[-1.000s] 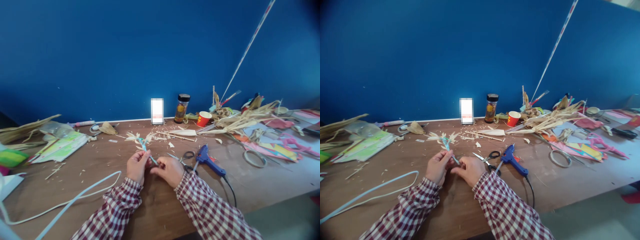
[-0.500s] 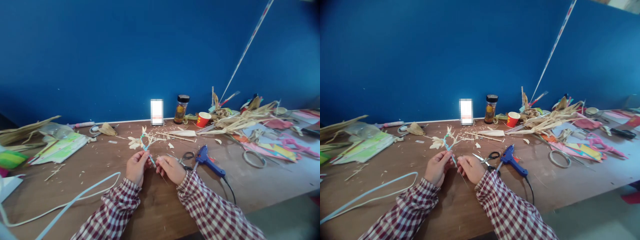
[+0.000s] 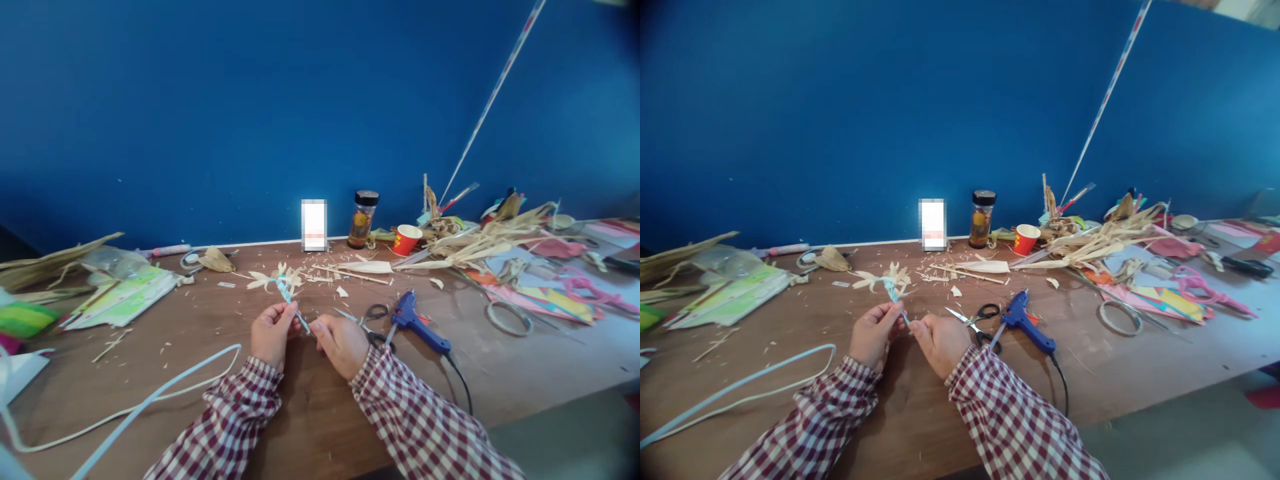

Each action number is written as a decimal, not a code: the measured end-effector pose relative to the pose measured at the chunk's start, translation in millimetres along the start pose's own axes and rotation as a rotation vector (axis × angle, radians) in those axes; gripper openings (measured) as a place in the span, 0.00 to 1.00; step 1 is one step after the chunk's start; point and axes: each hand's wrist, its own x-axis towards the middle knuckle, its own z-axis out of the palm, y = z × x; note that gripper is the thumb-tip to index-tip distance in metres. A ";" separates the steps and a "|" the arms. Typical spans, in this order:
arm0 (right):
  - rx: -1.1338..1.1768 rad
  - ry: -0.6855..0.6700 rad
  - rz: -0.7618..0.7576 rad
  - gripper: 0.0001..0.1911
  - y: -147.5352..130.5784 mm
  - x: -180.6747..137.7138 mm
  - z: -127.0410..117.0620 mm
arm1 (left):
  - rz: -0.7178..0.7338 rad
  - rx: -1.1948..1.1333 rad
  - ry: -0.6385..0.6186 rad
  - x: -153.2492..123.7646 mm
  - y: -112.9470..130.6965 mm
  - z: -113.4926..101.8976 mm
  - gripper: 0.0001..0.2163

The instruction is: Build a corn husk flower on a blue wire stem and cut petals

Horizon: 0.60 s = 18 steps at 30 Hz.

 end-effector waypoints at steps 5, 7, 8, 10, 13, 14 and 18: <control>-0.302 0.003 -0.001 0.18 -6.0 3.0 10.7 | -0.017 0.011 -0.006 -4.1 -2.0 5.2 0.16; -0.341 -0.017 0.014 0.18 -5.9 3.5 11.8 | -0.008 0.022 0.005 -4.8 -2.8 5.9 0.15; -0.318 -0.025 0.017 0.18 -5.0 3.3 10.9 | -0.007 0.023 0.012 -4.5 -2.8 5.5 0.15; -0.215 -0.023 0.027 0.17 -2.2 2.0 7.6 | -0.004 0.013 0.037 -2.9 -2.2 3.7 0.15; -0.016 0.019 0.042 0.24 2.6 0.2 3.9 | 0.019 0.002 0.063 -0.1 0.0 0.6 0.14; 0.057 0.027 0.055 0.25 3.9 0.3 4.1 | 0.029 -0.001 0.062 0.4 0.7 0.0 0.15; 0.412 -0.080 0.108 0.26 6.4 4.9 10.9 | 0.037 -0.004 0.012 -1.2 1.1 1.1 0.16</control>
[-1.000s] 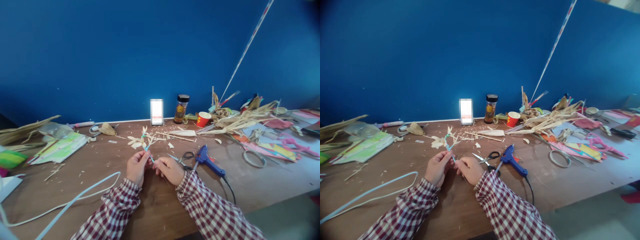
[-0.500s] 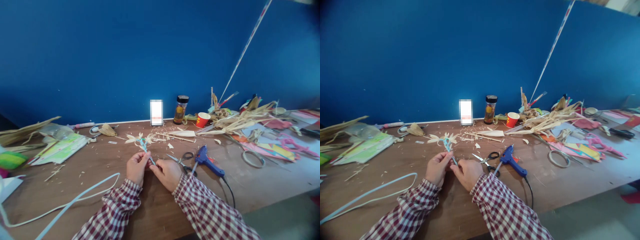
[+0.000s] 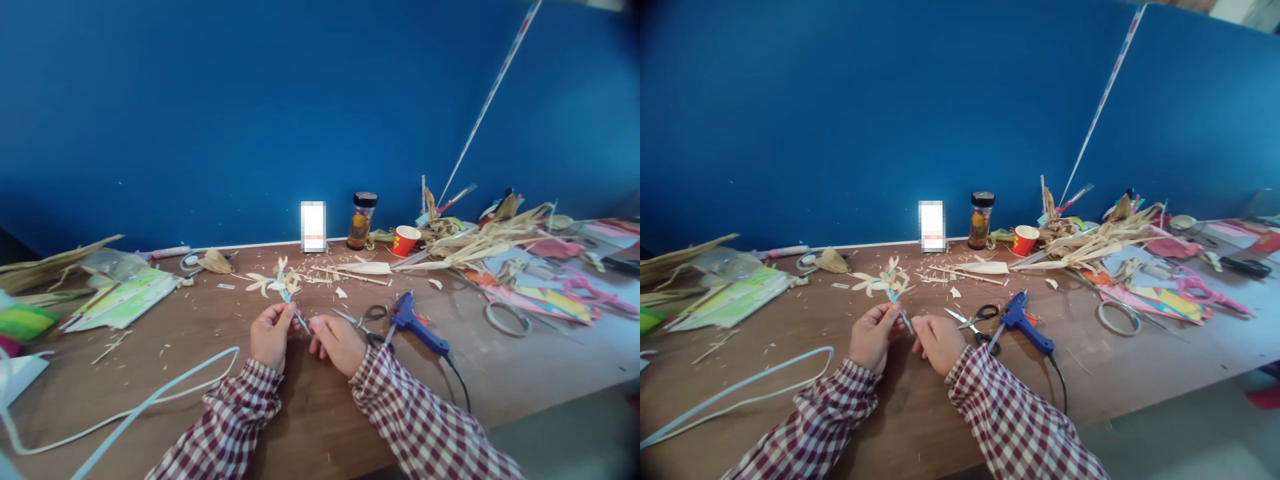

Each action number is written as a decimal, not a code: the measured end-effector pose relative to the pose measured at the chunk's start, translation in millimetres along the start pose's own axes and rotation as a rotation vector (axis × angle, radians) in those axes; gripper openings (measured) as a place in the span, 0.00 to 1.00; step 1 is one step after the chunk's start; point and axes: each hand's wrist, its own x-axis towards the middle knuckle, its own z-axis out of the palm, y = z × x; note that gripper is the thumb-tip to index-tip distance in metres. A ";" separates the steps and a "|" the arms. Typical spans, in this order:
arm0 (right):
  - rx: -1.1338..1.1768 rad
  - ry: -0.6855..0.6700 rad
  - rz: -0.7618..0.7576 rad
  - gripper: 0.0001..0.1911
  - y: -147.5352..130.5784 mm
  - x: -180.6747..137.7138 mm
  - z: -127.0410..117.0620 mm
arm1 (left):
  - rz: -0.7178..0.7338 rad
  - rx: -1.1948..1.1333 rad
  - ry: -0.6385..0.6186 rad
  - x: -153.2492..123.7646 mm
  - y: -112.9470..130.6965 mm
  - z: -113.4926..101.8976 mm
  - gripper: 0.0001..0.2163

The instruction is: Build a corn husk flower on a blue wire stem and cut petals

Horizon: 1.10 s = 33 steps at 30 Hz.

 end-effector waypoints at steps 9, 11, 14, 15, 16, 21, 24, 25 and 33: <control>0.195 -0.035 -0.007 0.19 1.8 4.8 2.6 | 0.007 -0.033 -0.082 -3.2 -2.2 1.3 0.14; 0.358 -0.104 0.097 0.24 3.7 6.8 2.8 | 0.009 -0.038 -0.072 -2.3 -0.7 1.0 0.14; 0.469 -0.119 0.175 0.29 5.9 8.9 5.8 | 0.011 -0.033 -0.064 -1.4 -0.4 0.8 0.14; 0.469 -0.122 0.162 0.28 6.2 8.8 7.1 | 0.015 -0.030 -0.070 -1.4 -1.0 0.9 0.14; 0.452 -0.125 0.136 0.26 6.2 8.2 8.3 | 0.021 -0.026 -0.081 -1.6 -1.6 1.1 0.14; 0.320 -0.082 0.062 0.20 4.9 4.5 7.6 | 0.013 -0.012 -0.124 -4.7 -0.8 3.4 0.14; 0.487 -0.184 0.154 0.26 4.7 6.1 4.1 | -0.039 -0.046 -0.125 -6.3 3.5 4.6 0.14; 0.551 -0.209 0.195 0.29 4.7 7.1 3.5 | -0.057 -0.059 -0.124 -6.4 4.5 4.8 0.14; 0.587 -0.116 0.159 0.22 8.4 9.2 11.7 | -0.049 -0.027 -0.204 -7.4 -0.2 4.1 0.14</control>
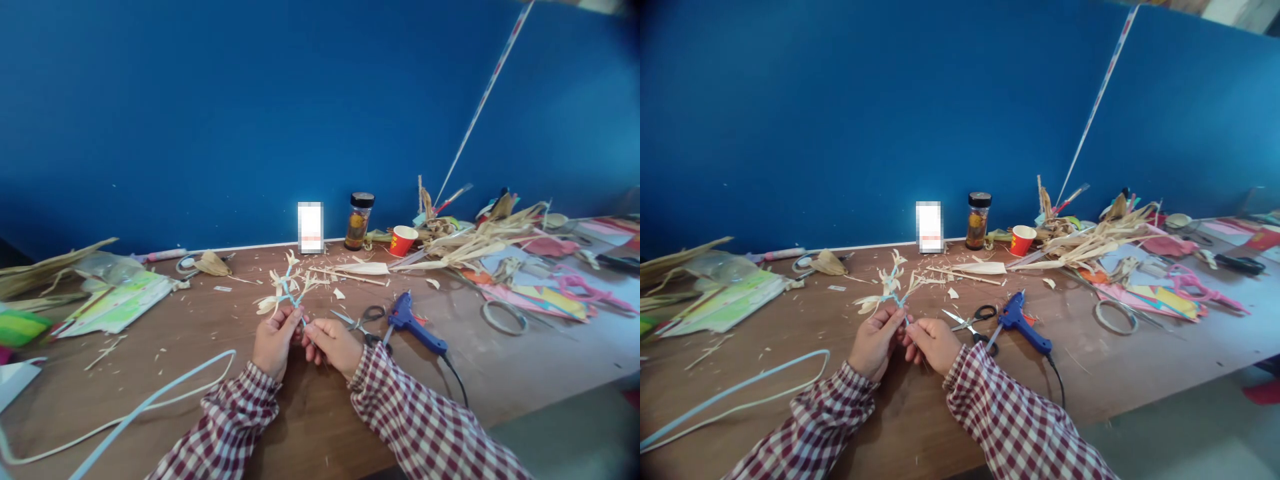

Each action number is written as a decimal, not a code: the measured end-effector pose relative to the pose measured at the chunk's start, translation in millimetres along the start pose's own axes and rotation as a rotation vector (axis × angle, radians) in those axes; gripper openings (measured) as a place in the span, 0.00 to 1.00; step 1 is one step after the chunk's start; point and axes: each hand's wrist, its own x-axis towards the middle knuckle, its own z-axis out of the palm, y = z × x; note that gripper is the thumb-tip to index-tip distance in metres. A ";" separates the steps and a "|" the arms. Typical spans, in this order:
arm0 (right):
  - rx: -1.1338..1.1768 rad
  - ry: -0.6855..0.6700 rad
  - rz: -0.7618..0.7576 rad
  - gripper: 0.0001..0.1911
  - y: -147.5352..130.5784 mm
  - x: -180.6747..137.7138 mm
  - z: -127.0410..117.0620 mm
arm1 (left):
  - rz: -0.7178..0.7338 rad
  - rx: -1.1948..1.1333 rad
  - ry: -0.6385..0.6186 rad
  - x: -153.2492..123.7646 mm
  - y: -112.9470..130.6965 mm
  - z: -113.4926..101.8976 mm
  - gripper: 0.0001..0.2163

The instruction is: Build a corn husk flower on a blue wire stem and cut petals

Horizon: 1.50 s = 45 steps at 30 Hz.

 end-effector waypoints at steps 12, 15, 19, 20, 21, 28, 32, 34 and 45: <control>0.182 -0.070 0.257 0.37 -17.6 -6.5 -4.1 | 0.015 0.020 0.005 0.9 2.4 -2.1 0.15; 0.157 -0.059 0.160 0.28 -10.7 -3.6 -1.5 | -0.007 0.020 -0.011 -0.1 1.8 -0.5 0.16; 0.092 0.021 0.050 0.22 -3.2 -2.0 1.7 | -0.028 0.011 -0.072 -2.3 1.6 1.5 0.15; 0.083 0.032 0.049 0.22 -3.4 -2.5 1.8 | -0.032 0.006 -0.076 -2.6 1.6 1.5 0.15; 0.088 0.023 0.066 0.23 -4.4 -3.3 1.6 | -0.040 -0.007 -0.074 -2.7 1.8 1.4 0.15; 0.283 -0.121 0.216 0.29 -11.7 -7.3 -1.2 | -0.087 -0.087 -0.071 -2.7 3.3 0.0 0.15; 0.332 -0.127 0.183 0.23 -4.8 -5.8 1.8 | -0.114 -0.124 -0.125 -5.2 3.4 1.1 0.13; 0.321 -0.099 0.166 0.23 -2.4 -5.7 3.3 | -0.122 -0.150 -0.178 -6.8 3.4 2.1 0.12; 0.368 -0.162 0.233 0.28 -7.7 -7.8 1.4 | -0.075 -0.156 -0.093 -2.6 5.2 1.2 0.14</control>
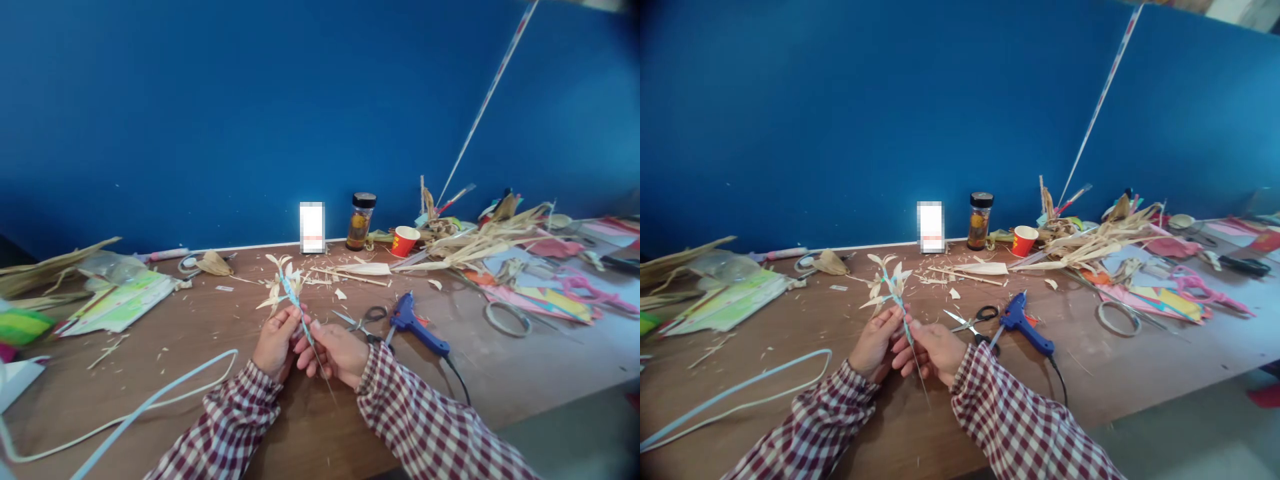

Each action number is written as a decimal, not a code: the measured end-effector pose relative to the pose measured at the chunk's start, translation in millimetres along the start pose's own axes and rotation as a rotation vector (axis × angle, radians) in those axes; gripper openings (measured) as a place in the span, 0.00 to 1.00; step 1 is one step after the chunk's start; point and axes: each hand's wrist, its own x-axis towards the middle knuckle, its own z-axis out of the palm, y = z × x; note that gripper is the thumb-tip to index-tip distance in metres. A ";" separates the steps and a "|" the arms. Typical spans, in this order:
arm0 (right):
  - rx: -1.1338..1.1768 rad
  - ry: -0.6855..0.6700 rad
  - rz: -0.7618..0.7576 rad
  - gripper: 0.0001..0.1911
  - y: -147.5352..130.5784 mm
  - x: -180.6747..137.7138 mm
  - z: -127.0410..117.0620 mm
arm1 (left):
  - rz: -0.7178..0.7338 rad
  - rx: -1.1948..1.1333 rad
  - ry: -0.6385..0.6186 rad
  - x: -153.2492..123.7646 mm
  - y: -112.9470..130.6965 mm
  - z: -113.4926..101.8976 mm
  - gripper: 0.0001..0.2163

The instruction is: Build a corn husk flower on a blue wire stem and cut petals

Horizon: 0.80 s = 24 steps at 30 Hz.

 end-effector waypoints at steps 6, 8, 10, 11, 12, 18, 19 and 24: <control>-0.076 0.022 -0.093 0.22 4.2 0.3 2.4 | -0.005 -0.021 0.032 -0.9 1.2 0.6 0.14; -0.093 0.000 -0.095 0.23 3.6 -0.3 3.0 | -0.009 -0.013 0.054 -1.0 1.4 0.3 0.14; -0.123 0.018 -0.133 0.22 2.7 -0.4 3.2 | -0.012 -0.002 0.068 -0.7 1.7 -0.2 0.14; -0.141 0.038 -0.156 0.21 2.4 -0.2 3.1 | -0.013 0.004 0.065 -0.5 1.7 -0.5 0.14; -0.157 0.053 -0.174 0.20 2.3 0.1 3.0 | -0.012 0.011 0.056 -0.2 1.8 -0.8 0.14; -0.193 0.124 -0.242 0.20 4.0 4.0 2.6 | 0.046 0.123 0.020 1.3 -1.2 -4.2 0.11; -0.204 0.166 -0.273 0.20 3.9 4.6 2.8 | 0.071 0.163 0.010 1.7 -2.2 -5.3 0.11; -0.209 0.350 -0.516 0.15 -2.6 3.8 4.5 | 0.315 0.464 -0.013 2.7 -4.9 -10.1 0.08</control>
